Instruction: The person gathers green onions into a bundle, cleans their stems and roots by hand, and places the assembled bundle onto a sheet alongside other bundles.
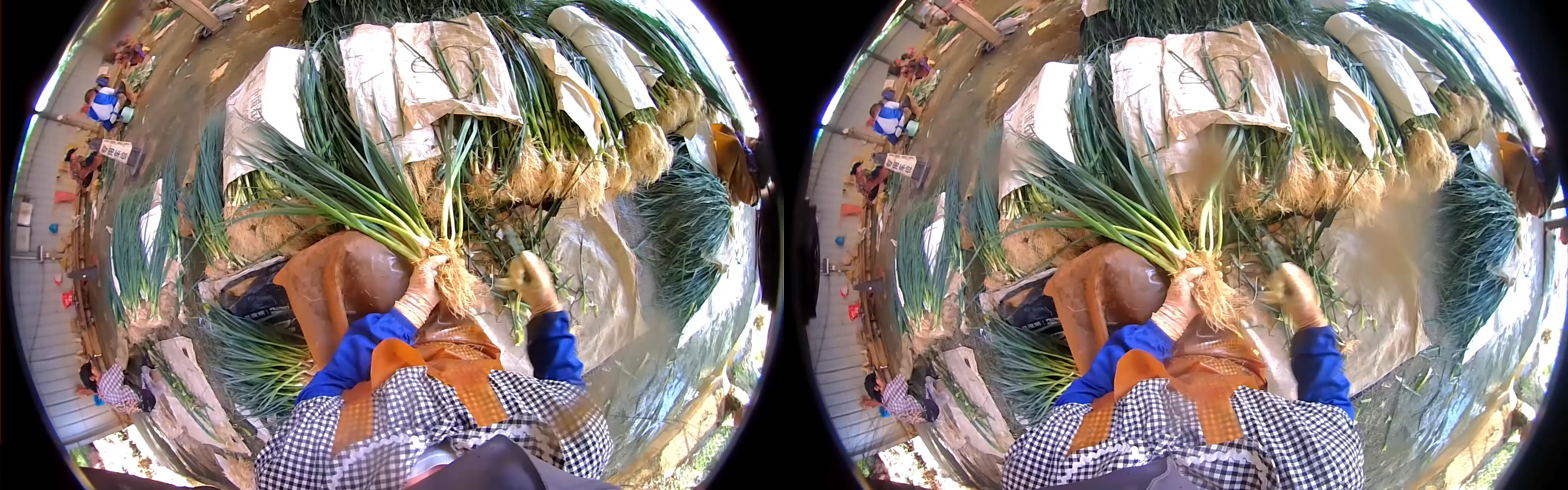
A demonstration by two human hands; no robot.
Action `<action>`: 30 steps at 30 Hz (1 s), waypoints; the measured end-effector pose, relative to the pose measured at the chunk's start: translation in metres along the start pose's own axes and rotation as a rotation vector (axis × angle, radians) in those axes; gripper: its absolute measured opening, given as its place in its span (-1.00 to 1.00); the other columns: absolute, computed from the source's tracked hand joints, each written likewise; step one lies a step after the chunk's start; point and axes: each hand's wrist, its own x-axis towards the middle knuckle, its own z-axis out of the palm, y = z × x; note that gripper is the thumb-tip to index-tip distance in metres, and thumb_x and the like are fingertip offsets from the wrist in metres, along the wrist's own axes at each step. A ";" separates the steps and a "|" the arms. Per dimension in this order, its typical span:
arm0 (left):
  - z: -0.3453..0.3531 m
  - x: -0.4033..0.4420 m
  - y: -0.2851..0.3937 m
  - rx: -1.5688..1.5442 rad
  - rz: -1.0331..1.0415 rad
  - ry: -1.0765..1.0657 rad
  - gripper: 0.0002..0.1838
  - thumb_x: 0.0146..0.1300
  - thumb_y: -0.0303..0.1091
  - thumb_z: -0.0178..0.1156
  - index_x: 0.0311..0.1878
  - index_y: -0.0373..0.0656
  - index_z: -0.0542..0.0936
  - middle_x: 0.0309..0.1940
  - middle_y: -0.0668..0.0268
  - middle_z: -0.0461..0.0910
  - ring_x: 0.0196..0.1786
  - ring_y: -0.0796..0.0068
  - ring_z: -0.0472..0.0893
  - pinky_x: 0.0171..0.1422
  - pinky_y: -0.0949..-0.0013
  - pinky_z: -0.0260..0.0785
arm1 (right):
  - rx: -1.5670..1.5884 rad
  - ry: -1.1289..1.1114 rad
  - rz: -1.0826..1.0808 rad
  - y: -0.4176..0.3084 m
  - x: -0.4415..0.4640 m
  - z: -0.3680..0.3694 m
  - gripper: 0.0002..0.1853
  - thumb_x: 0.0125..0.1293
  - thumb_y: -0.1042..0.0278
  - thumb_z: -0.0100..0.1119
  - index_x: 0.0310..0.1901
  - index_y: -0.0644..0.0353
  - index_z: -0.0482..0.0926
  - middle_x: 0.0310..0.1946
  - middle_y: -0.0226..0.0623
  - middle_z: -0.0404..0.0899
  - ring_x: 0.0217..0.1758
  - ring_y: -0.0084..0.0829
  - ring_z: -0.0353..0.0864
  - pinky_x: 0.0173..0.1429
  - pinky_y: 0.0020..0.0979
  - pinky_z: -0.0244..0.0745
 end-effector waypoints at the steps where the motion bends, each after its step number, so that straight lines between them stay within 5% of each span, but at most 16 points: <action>1: 0.003 -0.008 0.003 -0.014 -0.042 -0.031 -0.61 0.09 -0.44 0.03 0.04 -0.25 0.44 -0.21 0.13 0.55 -0.12 0.18 0.54 0.07 0.09 0.42 | -0.262 0.134 0.004 0.012 -0.002 -0.009 -0.70 0.07 0.23 0.26 -0.14 0.04 0.54 -0.25 -0.31 0.56 -0.29 -0.29 0.54 -0.18 -0.27 0.47; 2: -0.001 -0.007 0.005 -0.018 -0.081 -0.054 -0.64 0.10 -0.44 0.01 0.02 -0.25 0.45 -0.22 0.12 0.56 -0.13 0.17 0.55 0.05 0.08 0.43 | -0.518 0.268 0.044 0.024 -0.005 -0.018 -0.73 0.05 0.29 0.26 -0.16 0.05 0.55 -0.27 -0.30 0.56 -0.31 -0.29 0.54 -0.17 -0.30 0.47; 3: 0.003 -0.004 -0.002 -0.025 -0.095 -0.077 -0.64 0.10 -0.44 0.01 0.02 -0.25 0.45 -0.22 0.12 0.56 -0.13 0.17 0.55 0.05 0.08 0.43 | -1.316 0.564 -0.303 0.018 -0.010 -0.018 -0.78 0.07 0.31 0.23 -0.21 0.07 0.57 -0.32 -0.29 0.56 -0.31 -0.28 0.55 -0.17 -0.34 0.47; 5: 0.005 -0.001 0.000 -0.018 -0.080 -0.164 -0.66 0.12 -0.44 -0.01 -0.01 -0.24 0.47 -0.22 0.10 0.56 -0.15 0.16 0.56 0.02 0.08 0.45 | -0.562 0.508 -0.260 -0.035 0.023 0.022 -0.83 0.13 0.29 0.20 -0.26 0.13 0.62 -0.35 -0.23 0.59 -0.19 -0.28 0.58 -0.10 -0.37 0.45; 7: -0.002 -0.006 0.004 0.097 -0.074 -0.046 -0.71 0.13 -0.46 0.01 -0.06 -0.28 0.48 -0.27 0.14 0.57 -0.19 0.21 0.58 0.00 0.18 0.47 | -0.140 0.341 -0.160 -0.095 0.033 0.073 -0.76 0.17 0.22 0.20 -0.22 0.18 0.61 -0.35 -0.22 0.61 -0.33 -0.36 0.61 -0.15 -0.44 0.46; 9: -0.004 -0.004 0.004 0.084 -0.041 0.018 -0.74 0.10 -0.49 0.03 -0.10 -0.28 0.48 -0.28 0.17 0.57 -0.19 0.24 0.58 -0.01 0.21 0.47 | -0.258 0.148 -0.101 -0.104 0.057 0.096 -0.72 0.22 0.16 0.16 -0.23 0.21 0.62 -0.49 -0.36 0.61 -0.49 -0.52 0.54 -0.34 -0.49 0.45; 11: 0.009 -0.012 0.010 0.085 -0.035 0.038 -0.76 0.06 -0.52 0.10 -0.15 -0.25 0.52 -0.30 0.22 0.58 -0.21 0.30 0.58 -0.05 0.27 0.47 | 0.048 -0.186 0.128 -0.097 0.078 0.100 -0.71 0.24 0.18 0.14 -0.29 0.29 0.59 -0.59 -0.43 0.54 -0.55 -0.55 0.49 -0.42 -0.52 0.40; 13: 0.015 -0.011 0.008 0.087 -0.010 0.042 -0.75 0.09 -0.51 0.05 -0.12 -0.24 0.49 -0.24 0.19 0.57 -0.17 0.26 0.58 0.00 0.23 0.47 | 0.282 -0.264 0.116 -0.092 0.074 0.105 -0.78 0.28 0.27 0.08 -0.35 0.28 0.51 -0.61 -0.47 0.45 -0.59 -0.61 0.36 -0.46 -0.56 0.32; 17: -0.006 0.015 -0.002 0.034 -0.029 0.014 -0.69 0.09 -0.52 0.06 -0.05 -0.23 0.50 -0.20 0.16 0.56 -0.14 0.24 0.56 0.03 0.22 0.45 | 0.041 0.248 -0.073 -0.081 0.031 0.114 -0.83 0.30 0.31 0.04 -0.36 0.20 0.53 -0.60 -0.54 0.41 -0.55 -0.69 0.28 -0.46 -0.62 0.22; 21: 0.000 0.010 0.006 0.042 0.042 0.024 -0.71 0.08 -0.52 0.07 -0.07 -0.29 0.51 -0.22 0.14 0.57 -0.15 0.23 0.57 0.04 0.24 0.44 | 0.473 0.507 -0.041 -0.063 -0.016 0.065 -0.82 0.32 0.24 -0.01 -0.34 0.14 0.51 -0.57 -0.47 0.47 -0.53 -0.61 0.42 -0.43 -0.53 0.36; 23: 0.020 -0.008 0.017 0.028 -0.020 0.106 -0.67 0.08 -0.52 0.05 -0.04 -0.29 0.50 -0.22 0.15 0.57 -0.15 0.22 0.56 0.04 0.21 0.43 | 0.399 0.493 0.007 -0.016 -0.038 -0.001 -0.81 0.29 0.19 0.01 -0.29 0.08 0.54 -0.48 -0.49 0.54 -0.48 -0.58 0.48 -0.41 -0.48 0.37; 25: 0.006 -0.008 0.032 0.010 -0.119 -0.098 -0.67 0.08 -0.50 0.02 -0.04 -0.30 0.49 -0.18 0.13 0.56 -0.12 0.22 0.55 0.06 0.17 0.42 | -0.598 0.314 0.329 0.083 -0.050 -0.067 -0.73 0.26 0.10 0.03 -0.30 0.15 0.55 -0.53 -0.41 0.53 -0.42 -0.45 0.55 -0.38 -0.36 0.45; 26: -0.003 -0.008 0.040 0.097 -0.091 -0.108 -0.65 0.08 -0.48 0.01 -0.01 -0.31 0.48 -0.16 0.11 0.55 -0.11 0.22 0.55 0.08 0.15 0.41 | -0.595 0.319 0.333 0.075 -0.056 -0.063 -0.73 0.26 0.10 0.03 -0.30 0.15 0.55 -0.53 -0.41 0.53 -0.42 -0.45 0.55 -0.38 -0.36 0.45; 28: 0.009 -0.029 0.063 0.117 -0.041 -0.203 -0.62 0.07 -0.47 0.01 0.01 -0.31 0.44 -0.17 0.08 0.53 -0.12 0.21 0.55 0.05 0.16 0.43 | -1.124 0.105 0.386 0.030 -0.051 -0.040 -0.62 0.17 0.02 0.06 -0.08 0.08 0.56 -0.24 -0.09 0.60 -0.20 -0.10 0.60 -0.13 -0.18 0.47; 29: 0.031 -0.058 0.079 0.137 -0.050 -0.193 -0.61 0.07 -0.47 0.01 0.02 -0.32 0.42 -0.17 0.08 0.52 -0.12 0.21 0.54 0.03 0.17 0.45 | -0.955 0.221 0.307 0.007 -0.028 -0.018 -0.61 0.20 0.06 0.07 0.01 0.04 0.53 -0.15 -0.13 0.58 -0.14 -0.13 0.59 -0.07 -0.24 0.47; 30: 0.042 -0.076 0.095 0.123 -0.034 -0.325 -0.62 0.10 -0.45 0.02 0.03 -0.30 0.41 -0.15 0.10 0.51 -0.11 0.23 0.54 0.00 0.20 0.46 | -0.611 0.317 -0.021 -0.022 -0.013 0.007 -0.64 0.24 0.11 0.07 0.02 0.06 0.52 -0.12 -0.19 0.59 -0.16 -0.19 0.61 -0.05 -0.31 0.46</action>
